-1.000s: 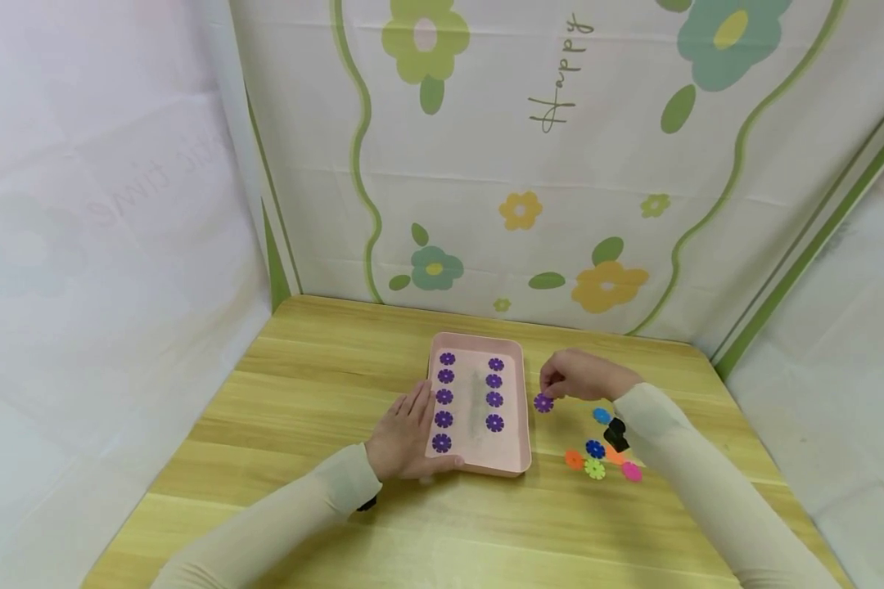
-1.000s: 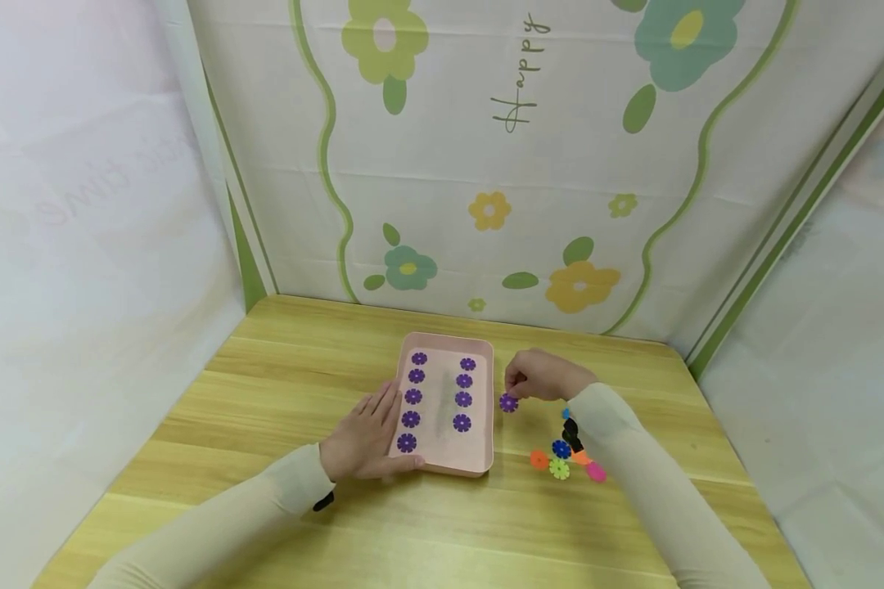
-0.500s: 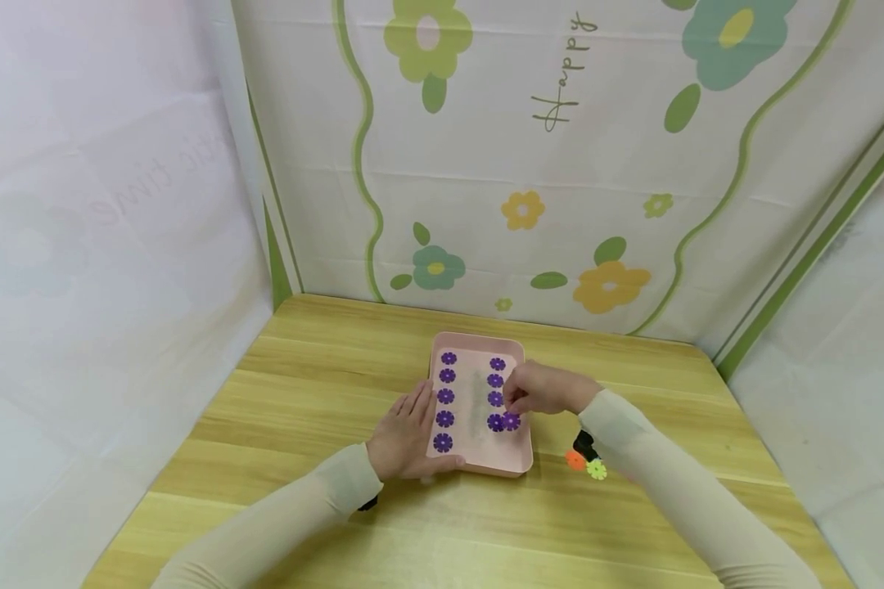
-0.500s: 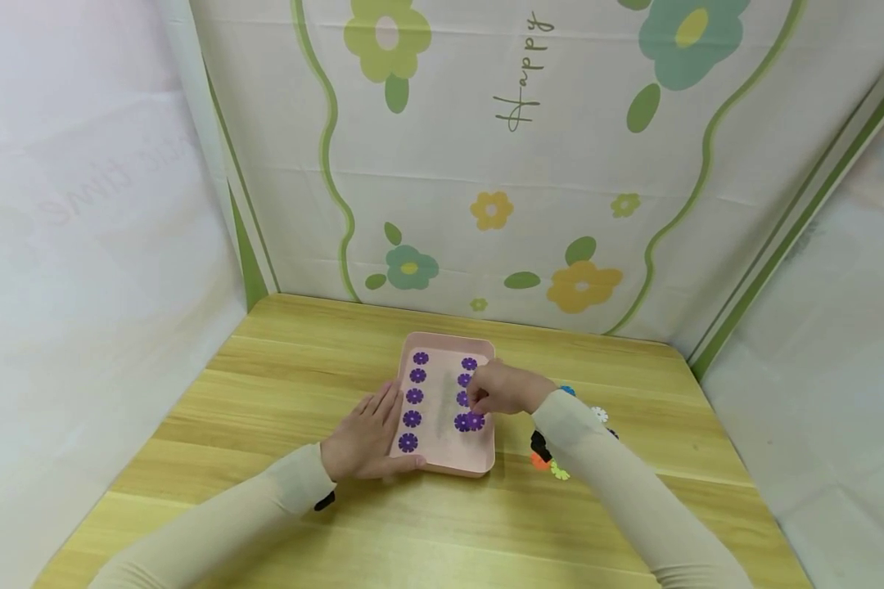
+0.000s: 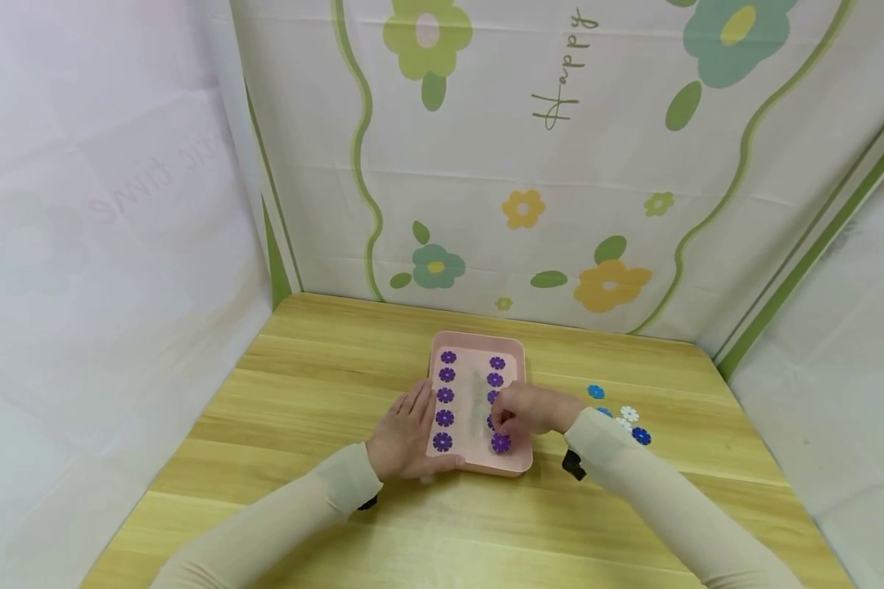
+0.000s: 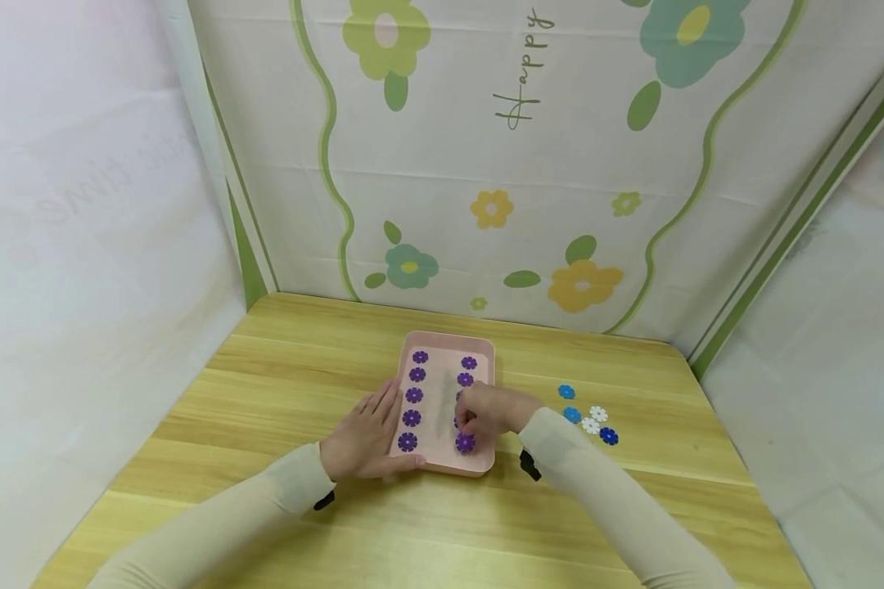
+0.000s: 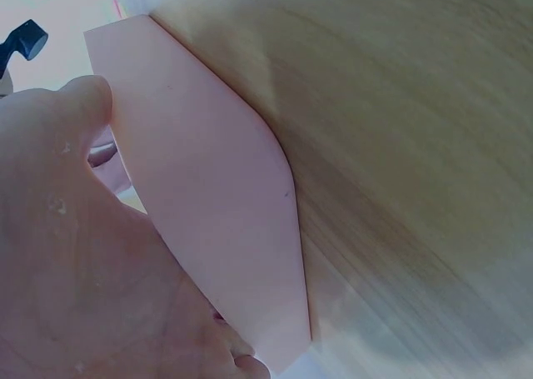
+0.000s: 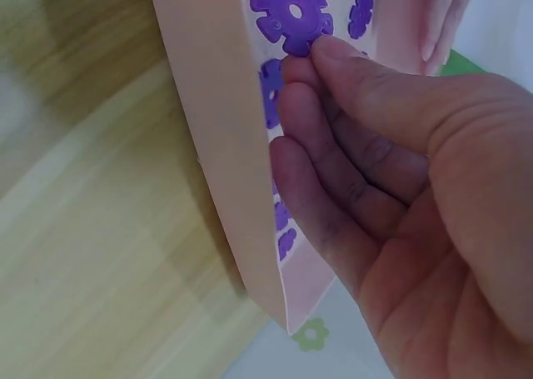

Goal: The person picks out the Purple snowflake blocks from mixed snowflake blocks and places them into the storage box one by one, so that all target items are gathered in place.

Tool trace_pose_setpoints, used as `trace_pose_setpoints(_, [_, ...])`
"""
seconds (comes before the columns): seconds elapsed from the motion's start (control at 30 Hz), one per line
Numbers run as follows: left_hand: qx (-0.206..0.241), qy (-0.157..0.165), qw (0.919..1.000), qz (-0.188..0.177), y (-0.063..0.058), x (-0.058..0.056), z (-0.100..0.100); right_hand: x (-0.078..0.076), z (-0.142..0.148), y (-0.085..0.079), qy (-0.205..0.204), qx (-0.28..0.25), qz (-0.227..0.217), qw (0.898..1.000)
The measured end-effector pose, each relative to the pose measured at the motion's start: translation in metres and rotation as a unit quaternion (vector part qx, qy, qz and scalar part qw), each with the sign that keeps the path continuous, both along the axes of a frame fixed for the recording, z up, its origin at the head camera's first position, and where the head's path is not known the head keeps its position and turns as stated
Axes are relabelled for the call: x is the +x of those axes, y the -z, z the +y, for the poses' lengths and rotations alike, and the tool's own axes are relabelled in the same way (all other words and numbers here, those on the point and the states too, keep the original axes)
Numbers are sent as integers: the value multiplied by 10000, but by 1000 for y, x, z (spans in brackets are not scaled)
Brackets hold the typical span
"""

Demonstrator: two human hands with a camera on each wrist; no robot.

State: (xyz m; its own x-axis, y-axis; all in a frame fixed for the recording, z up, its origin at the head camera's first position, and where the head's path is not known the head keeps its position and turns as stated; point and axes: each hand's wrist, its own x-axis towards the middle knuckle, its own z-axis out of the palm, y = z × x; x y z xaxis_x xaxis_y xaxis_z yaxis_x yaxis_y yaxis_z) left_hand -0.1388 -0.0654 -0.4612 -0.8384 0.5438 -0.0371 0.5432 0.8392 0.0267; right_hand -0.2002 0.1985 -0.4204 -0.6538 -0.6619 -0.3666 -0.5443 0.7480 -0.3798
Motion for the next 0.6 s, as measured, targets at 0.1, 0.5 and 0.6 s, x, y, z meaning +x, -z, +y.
trace_pose_setpoints(0.1, [-14,-23,10000,-25,1,0,0,0,-2,7,29,16,-48,10000])
trace_pose_setpoints(0.5, [142,16,9999,-65,0,0,0,0,-1,17,-14,4,-4,10000])
trace_pose_setpoints(0.6, [202,45,9997,-119,-1,0,0,0,-1,18,23,42,2,10000])
